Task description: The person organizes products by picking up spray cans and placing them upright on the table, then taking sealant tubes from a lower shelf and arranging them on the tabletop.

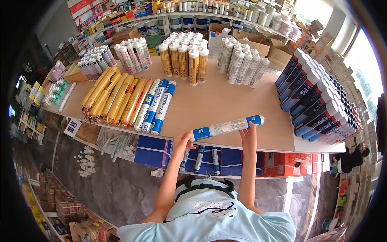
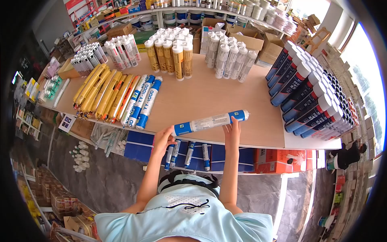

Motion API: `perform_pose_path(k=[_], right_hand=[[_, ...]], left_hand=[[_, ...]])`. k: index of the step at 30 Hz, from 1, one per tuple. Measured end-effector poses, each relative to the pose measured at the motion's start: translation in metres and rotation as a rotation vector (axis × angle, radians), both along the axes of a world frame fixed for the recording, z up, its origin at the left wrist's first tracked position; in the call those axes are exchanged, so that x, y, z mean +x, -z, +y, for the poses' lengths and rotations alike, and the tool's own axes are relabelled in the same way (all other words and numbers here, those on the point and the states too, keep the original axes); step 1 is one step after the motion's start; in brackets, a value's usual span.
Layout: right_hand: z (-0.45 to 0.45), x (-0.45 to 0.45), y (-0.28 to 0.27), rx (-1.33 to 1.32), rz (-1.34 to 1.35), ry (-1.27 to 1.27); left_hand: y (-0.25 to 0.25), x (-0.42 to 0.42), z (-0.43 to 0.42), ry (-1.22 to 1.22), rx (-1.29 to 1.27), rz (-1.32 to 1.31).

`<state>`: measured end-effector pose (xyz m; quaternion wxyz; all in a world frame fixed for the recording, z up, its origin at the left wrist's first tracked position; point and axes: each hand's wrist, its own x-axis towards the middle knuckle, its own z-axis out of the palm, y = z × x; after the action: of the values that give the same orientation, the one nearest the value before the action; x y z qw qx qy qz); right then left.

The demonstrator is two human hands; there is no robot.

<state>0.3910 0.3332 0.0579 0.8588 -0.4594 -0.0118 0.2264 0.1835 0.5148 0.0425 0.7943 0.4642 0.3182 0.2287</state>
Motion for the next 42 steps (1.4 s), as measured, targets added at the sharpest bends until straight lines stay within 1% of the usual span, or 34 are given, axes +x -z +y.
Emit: perform_pose_path(k=[3, 5, 9, 11, 13, 15, 16, 17, 19, 21, 23, 24, 25, 27, 28, 30, 33, 35, 36, 38, 40, 41, 42], right_hand=[[0.008, -0.005, 0.008, -0.027, 0.057, -0.034], [0.015, -0.003, 0.019, -0.124, 0.064, -0.08], [0.021, -0.004, 0.041, -0.14, 0.111, -0.148], [0.022, -0.004, 0.052, -0.161, 0.12, -0.18], [0.024, -0.004, 0.048, -0.178, 0.128, -0.208], [0.021, 0.0, 0.043, -0.312, -0.035, -0.362], [0.02, 0.004, 0.04, -0.51, -0.15, -0.449], [0.022, 0.004, 0.04, -0.512, -0.146, -0.453], [0.025, -0.001, 0.034, -0.555, -0.245, -0.363], [0.028, 0.0, 0.037, -0.518, -0.229, -0.358], [0.032, -0.003, 0.03, -0.471, -0.253, -0.339], [0.034, -0.002, 0.031, -0.47, -0.252, -0.339], [0.037, -0.001, 0.032, -0.461, -0.284, -0.356], [0.04, 0.001, 0.034, -0.452, -0.311, -0.371], [0.043, 0.001, 0.035, -0.434, -0.353, -0.376], [0.046, 0.003, 0.037, -0.413, -0.397, -0.381], [0.049, 0.007, 0.043, -0.363, -0.331, -0.368], [0.05, 0.013, 0.052, -0.366, -0.277, -0.286], [0.05, 0.015, 0.059, -0.364, -0.278, -0.29], [0.051, 0.021, 0.072, -0.723, -0.722, -0.018], [0.052, 0.022, 0.064, -0.734, -0.747, -0.009], [0.052, 0.023, 0.06, -0.748, -0.769, 0.001], [0.052, 0.021, 0.054, -0.747, -0.77, 0.001]], left_hand=[[-0.001, -0.014, 0.008, -0.001, 0.062, 0.072], [0.0, -0.017, 0.01, -0.041, 0.061, 0.081], [0.011, -0.023, 0.017, -0.122, 0.038, 0.081], [0.015, -0.027, 0.019, -0.125, 0.048, 0.16], [0.022, -0.032, 0.018, -0.126, 0.046, 0.154], [0.029, -0.037, 0.014, -0.086, -0.026, 0.225], [0.034, -0.038, 0.012, -0.091, -0.032, 0.234], [0.038, -0.04, 0.011, -0.094, -0.035, 0.237], [0.038, -0.043, 0.009, -0.103, -0.054, 0.209], [0.045, -0.042, 0.01, -0.108, -0.016, 0.203], [0.051, -0.038, 0.011, -0.277, 0.477, 0.258], [0.033, -0.038, 0.009, -0.251, 0.503, 0.29], [0.03, -0.035, 0.01, -0.25, 0.504, 0.292], [0.025, -0.032, 0.01, -0.301, 1.076, 0.139], [0.019, -0.035, 0.006, -0.209, 0.97, 0.225], [0.022, -0.034, 0.008, -0.218, 0.949, 0.238], [0.031, -0.032, 0.012, -0.247, 0.93, 0.236], [0.038, -0.032, 0.014, -0.271, 0.931, 0.225], [0.04, -0.031, 0.015, -0.295, 0.929, 0.226], [0.042, -0.032, 0.02, -0.323, 0.929, 0.225], [0.041, -0.034, 0.022, -0.246, 0.842, 0.264], [0.04, -0.034, 0.021, -0.247, 0.842, 0.264], [0.036, -0.034, 0.018, -0.244, 0.706, 0.238]])
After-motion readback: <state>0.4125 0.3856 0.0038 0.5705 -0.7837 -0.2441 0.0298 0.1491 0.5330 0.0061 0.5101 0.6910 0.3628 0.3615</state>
